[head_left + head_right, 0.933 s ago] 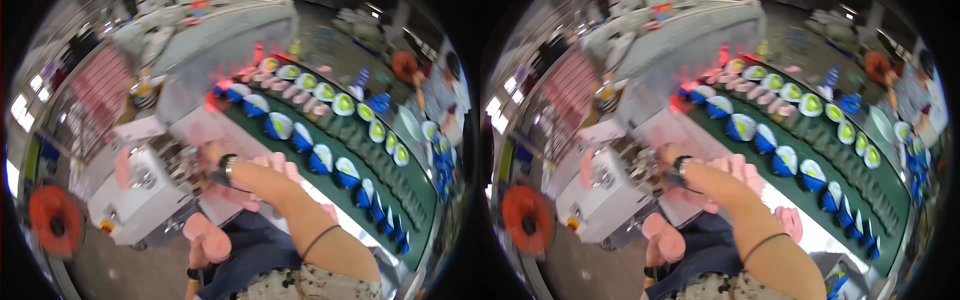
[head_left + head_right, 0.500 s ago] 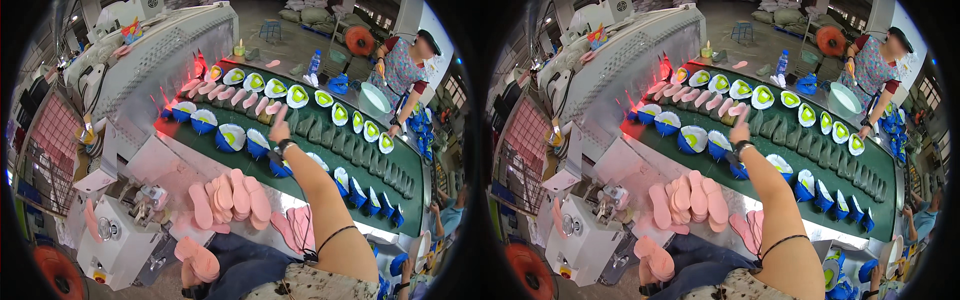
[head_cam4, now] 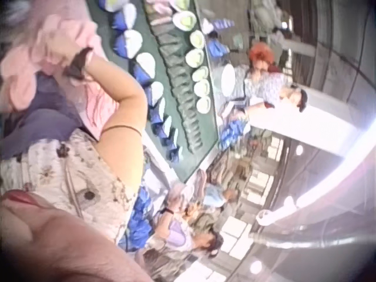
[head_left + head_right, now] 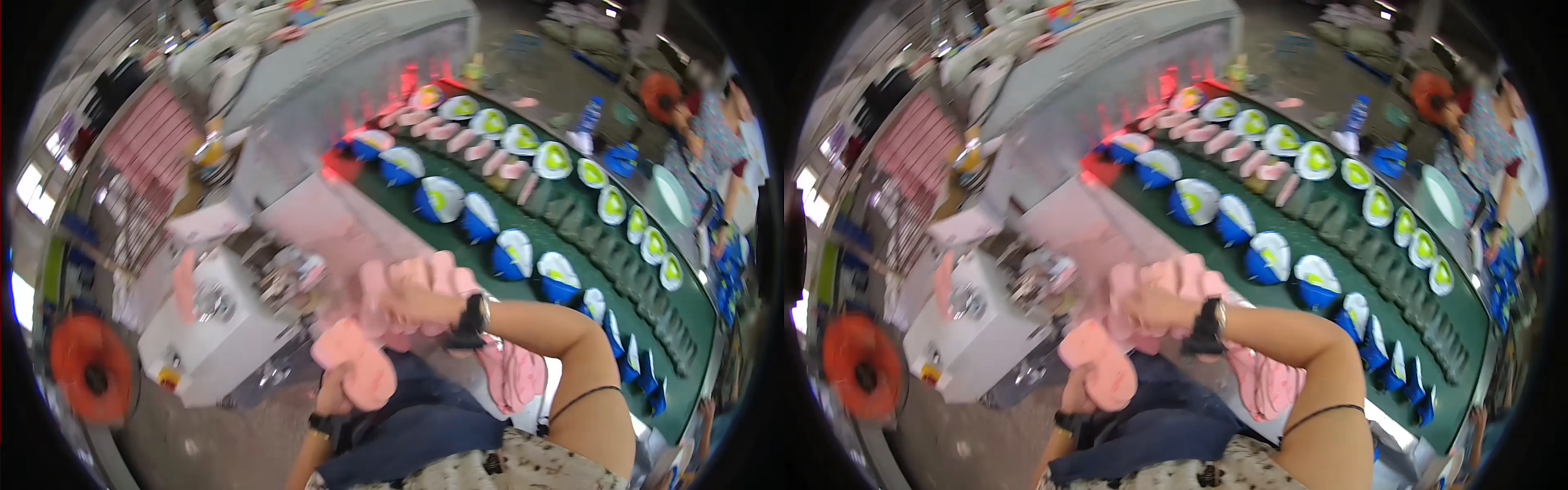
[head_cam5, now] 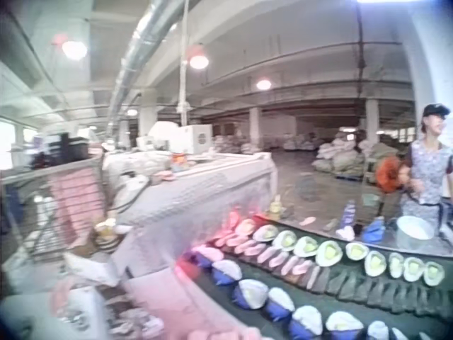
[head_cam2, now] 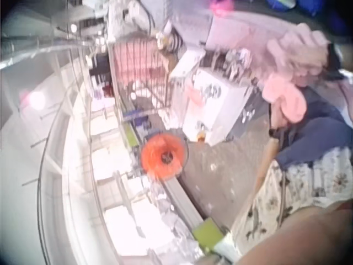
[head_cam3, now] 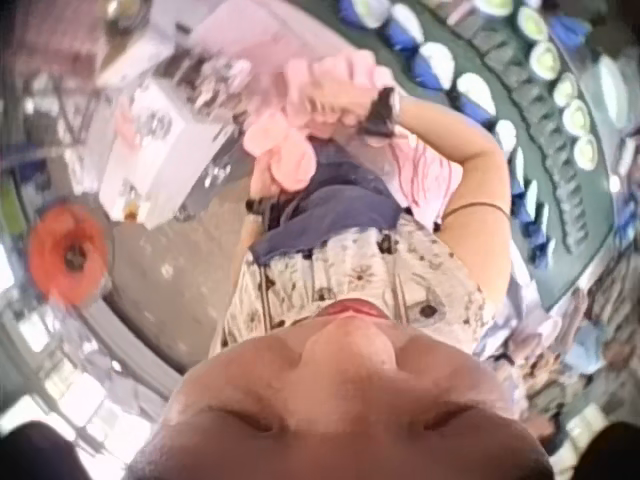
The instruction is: The person assembles pink slipper insoles onto black slipper soles on a factory assembly line. They pick up pink insoles from a stack, place them onto the black soles moving along the conveyor belt, and occasionally retrieve more insoles from large white sacks. The process involves repetitive placement of the insole components onto the base footwear.
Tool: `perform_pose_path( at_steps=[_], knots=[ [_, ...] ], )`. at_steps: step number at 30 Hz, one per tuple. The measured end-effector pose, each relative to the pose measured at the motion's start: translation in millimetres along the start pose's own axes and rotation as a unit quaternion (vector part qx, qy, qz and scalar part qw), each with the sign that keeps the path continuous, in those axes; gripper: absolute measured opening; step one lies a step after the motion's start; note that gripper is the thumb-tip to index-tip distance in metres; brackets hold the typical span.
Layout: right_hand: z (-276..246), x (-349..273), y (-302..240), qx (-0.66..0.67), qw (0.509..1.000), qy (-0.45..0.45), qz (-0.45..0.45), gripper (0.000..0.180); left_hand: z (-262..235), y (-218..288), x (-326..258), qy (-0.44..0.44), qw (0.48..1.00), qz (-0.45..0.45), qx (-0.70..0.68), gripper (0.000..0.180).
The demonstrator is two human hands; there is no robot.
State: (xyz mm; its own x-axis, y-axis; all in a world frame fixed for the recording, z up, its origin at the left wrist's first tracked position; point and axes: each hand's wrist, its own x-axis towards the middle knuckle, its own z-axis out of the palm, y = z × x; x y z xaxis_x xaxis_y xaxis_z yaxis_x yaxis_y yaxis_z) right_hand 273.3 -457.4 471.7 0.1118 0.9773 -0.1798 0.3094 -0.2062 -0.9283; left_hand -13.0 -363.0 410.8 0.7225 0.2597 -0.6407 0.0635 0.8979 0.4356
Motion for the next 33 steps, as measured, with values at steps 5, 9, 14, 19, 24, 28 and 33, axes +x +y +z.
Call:
perform_pose_path(
  at_steps=[5, 9, 14, 19, 24, 28, 33],
  knots=[
    [76.4, 0.8, -28.6, 0.208, 0.974, 0.052, 0.072, 0.024, 21.8, 12.1, -24.7, 0.05, 0.997, 0.058, 0.016, 0.038],
    [63.7, 75.8, 15.7, 0.216, 0.964, 0.119, 0.101, 0.028, -13.3, 4.7, -51.1, 0.014, 0.995, 0.027, -0.094, 0.045],
    [59.3, 152.3, 27.5, 0.179, 0.946, 0.224, 0.148, 0.037, -4.9, 4.9, -77.1, -0.03, 0.995, -0.004, -0.091, 0.055],
    [24.0, 144.3, 30.3, 0.003, 0.969, 0.232, 0.091, 0.041, -11.4, 6.4, -83.1, -0.06, 0.997, -0.009, -0.057, 0.055],
    [20.8, 138.6, -2.5, -0.277, 0.917, 0.282, 0.042, 0.038, -30.5, -3.0, -78.3, -0.062, 0.996, 0.019, -0.06, 0.053],
    [55.3, 181.0, 28.8, -0.081, 0.945, 0.302, 0.098, 0.033, -35.6, 0.6, -81.7, -0.044, 0.998, 0.039, -0.032, 0.053],
    [22.5, 206.3, 64.0, -0.416, 0.878, 0.228, -0.063, 0.03, -37.8, 3.4, -77.3, 0.0, 1.0, 0.02, 0.024, 0.05]
  ],
)
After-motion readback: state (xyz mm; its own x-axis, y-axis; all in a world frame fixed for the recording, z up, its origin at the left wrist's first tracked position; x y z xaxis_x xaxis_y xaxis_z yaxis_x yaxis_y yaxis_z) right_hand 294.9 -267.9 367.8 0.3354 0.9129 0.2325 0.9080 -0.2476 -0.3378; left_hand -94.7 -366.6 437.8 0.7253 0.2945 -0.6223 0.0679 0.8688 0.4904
